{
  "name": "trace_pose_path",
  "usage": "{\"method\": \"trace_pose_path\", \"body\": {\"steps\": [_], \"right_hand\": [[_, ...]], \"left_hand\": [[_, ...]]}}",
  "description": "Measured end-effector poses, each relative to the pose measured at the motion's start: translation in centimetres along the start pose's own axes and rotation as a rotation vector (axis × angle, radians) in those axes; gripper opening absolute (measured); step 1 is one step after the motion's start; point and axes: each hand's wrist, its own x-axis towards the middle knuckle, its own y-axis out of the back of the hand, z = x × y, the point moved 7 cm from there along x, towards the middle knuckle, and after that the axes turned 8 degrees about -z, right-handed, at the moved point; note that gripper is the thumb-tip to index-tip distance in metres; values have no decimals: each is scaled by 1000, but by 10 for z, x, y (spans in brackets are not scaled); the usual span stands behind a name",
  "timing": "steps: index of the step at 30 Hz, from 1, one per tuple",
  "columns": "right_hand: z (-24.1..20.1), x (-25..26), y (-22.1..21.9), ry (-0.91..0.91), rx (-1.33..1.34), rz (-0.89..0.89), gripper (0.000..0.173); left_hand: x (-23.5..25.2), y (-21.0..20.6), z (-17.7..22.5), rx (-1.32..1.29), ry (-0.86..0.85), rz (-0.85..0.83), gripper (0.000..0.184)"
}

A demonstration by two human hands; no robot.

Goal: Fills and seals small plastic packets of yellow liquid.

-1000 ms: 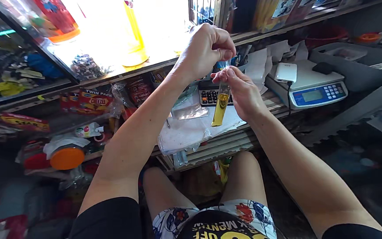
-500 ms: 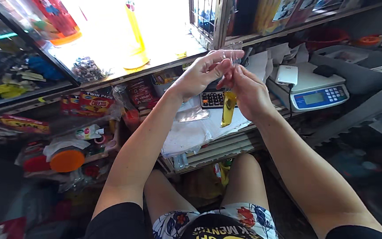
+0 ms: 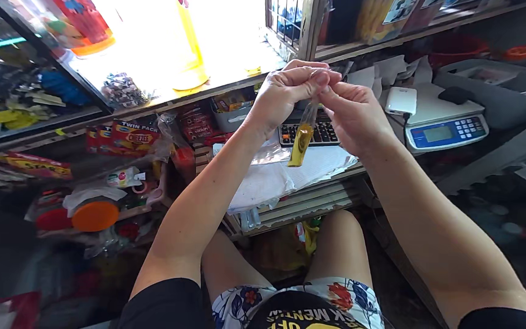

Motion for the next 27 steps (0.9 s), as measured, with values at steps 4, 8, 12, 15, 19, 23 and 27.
{"method": "trace_pose_path", "body": {"steps": [4, 8, 12, 15, 19, 23, 27], "right_hand": [[-4, 0, -4, 16, -43, 49, 19], [-2, -6, -15, 15, -119, 98, 22], [-4, -12, -24, -9, -95, 102, 24], [-6, -13, -29, -8, -96, 97, 24], [-5, -13, -35, -31, -88, 57, 24], [-8, -19, -41, -23, -58, -93, 28], [-19, -31, -38, 29, 86, -192, 32]], "left_hand": [[-1, 4, 4, 97, -58, 101, 16], [-1, 12, 6, 254, -146, 255, 15], [-2, 18, 15, 295, -146, 329, 14], [-1, 23, 21, 303, -146, 361, 14], [-4, 28, 22, 244, -139, 386, 15], [-21, 26, -10, -84, -91, 197, 39], [-95, -36, -97, -554, 263, -19, 62]]}}
